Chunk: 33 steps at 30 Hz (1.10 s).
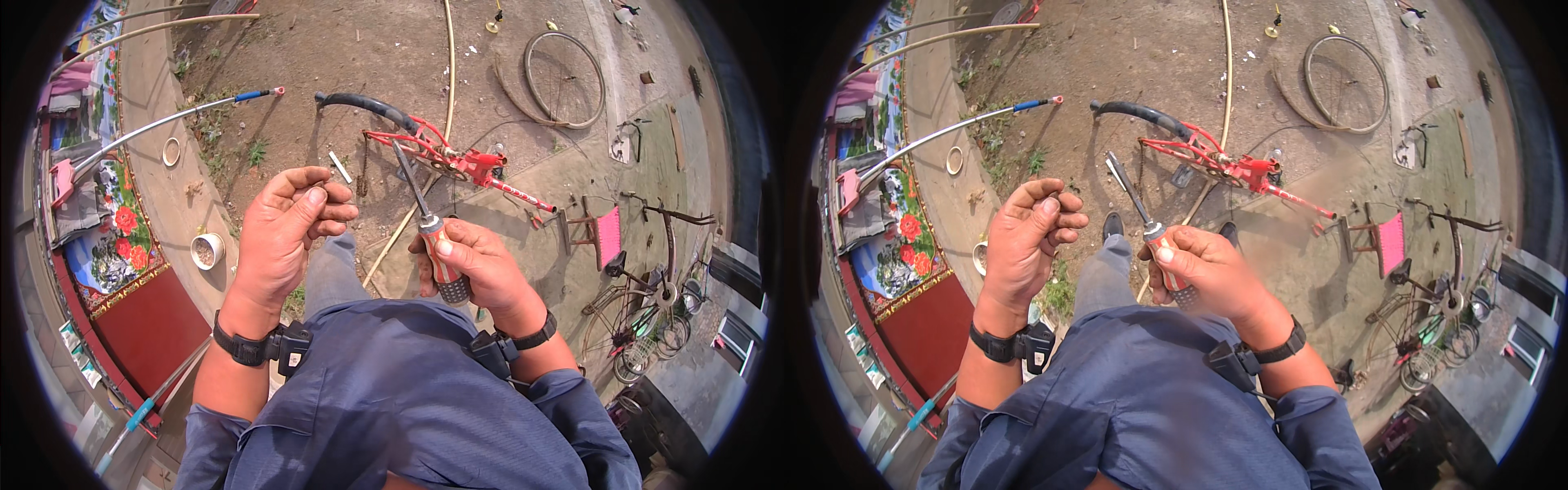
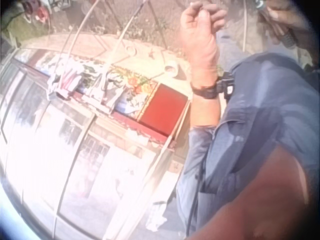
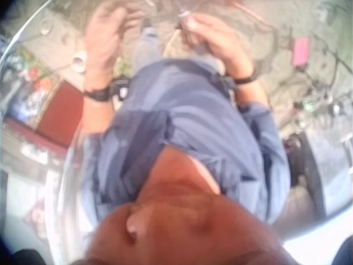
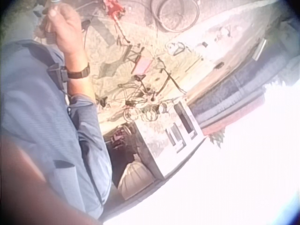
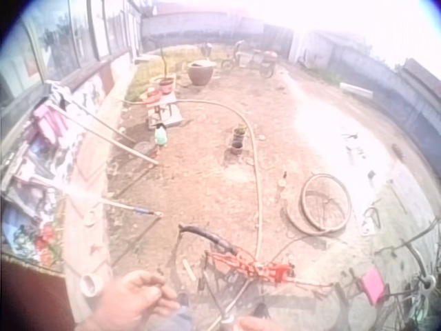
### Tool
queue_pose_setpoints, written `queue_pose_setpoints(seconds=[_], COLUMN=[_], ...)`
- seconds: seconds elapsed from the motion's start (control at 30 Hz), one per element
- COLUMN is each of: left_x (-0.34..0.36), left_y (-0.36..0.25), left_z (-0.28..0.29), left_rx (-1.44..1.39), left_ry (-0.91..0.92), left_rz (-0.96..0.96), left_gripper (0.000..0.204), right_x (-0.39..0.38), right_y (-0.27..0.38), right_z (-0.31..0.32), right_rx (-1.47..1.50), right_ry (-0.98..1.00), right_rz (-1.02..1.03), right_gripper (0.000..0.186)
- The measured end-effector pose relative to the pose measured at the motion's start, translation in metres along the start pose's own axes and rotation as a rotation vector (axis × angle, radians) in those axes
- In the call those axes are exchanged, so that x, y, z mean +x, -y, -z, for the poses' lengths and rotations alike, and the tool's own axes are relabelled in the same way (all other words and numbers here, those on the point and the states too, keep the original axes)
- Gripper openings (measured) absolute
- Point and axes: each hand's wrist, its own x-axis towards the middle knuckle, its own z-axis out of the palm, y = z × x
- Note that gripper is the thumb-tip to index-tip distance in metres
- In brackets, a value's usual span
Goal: The person works on a bicycle in an outdoor yard, using a screwdriver to manipulate a small component. They then walk into a house, enter a room, and open a desk drawer to retrieve a small item.
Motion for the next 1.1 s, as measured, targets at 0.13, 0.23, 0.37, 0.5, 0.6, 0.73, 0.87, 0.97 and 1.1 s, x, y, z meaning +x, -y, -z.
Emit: queue_pose_setpoints(seconds=[0.13,0.23,0.37,0.5,0.6,0.73,0.87,0.97,1.1], left_x=[0.000,-0.002,-0.003,-0.005,-0.008,-0.016,-0.016,-0.015,-0.015], left_y=[0.000,0.001,0.001,0.000,0.002,0.007,0.006,0.004,0.006], left_z=[-0.014,-0.020,-0.023,-0.025,-0.029,-0.036,-0.039,-0.037,-0.038], left_rx=[0.039,0.032,0.048,0.093,0.182,0.371,0.458,0.580,0.550], left_ry=[0.087,0.104,0.123,0.150,0.176,0.193,0.204,0.258,0.280], left_rz=[0.005,-0.008,0.000,0.017,0.011,-0.050,-0.084,-0.105,-0.076], left_gripper=[0.024,0.025,0.026,0.027,0.027,0.028,0.030,0.029,0.030], right_x=[-0.002,-0.003,-0.002,0.001,0.006,0.015,0.018,0.020,0.020], right_y=[-0.001,-0.002,-0.001,0.000,-0.002,0.001,0.002,0.000,0.000], right_z=[-0.001,-0.002,-0.003,-0.005,-0.014,-0.019,-0.021,-0.021,-0.019], right_rx=[0.002,-0.006,0.002,0.019,0.032,-0.013,-0.011,-0.022,-0.068], right_ry=[-0.013,-0.023,-0.002,0.000,-0.097,-0.148,-0.115,-0.121,-0.114], right_rz=[-0.002,0.000,0.003,0.052,0.143,0.173,0.138,0.134,0.107], right_gripper=[0.033,0.033,0.033,0.029,0.026,0.034,0.035,0.036,0.033])
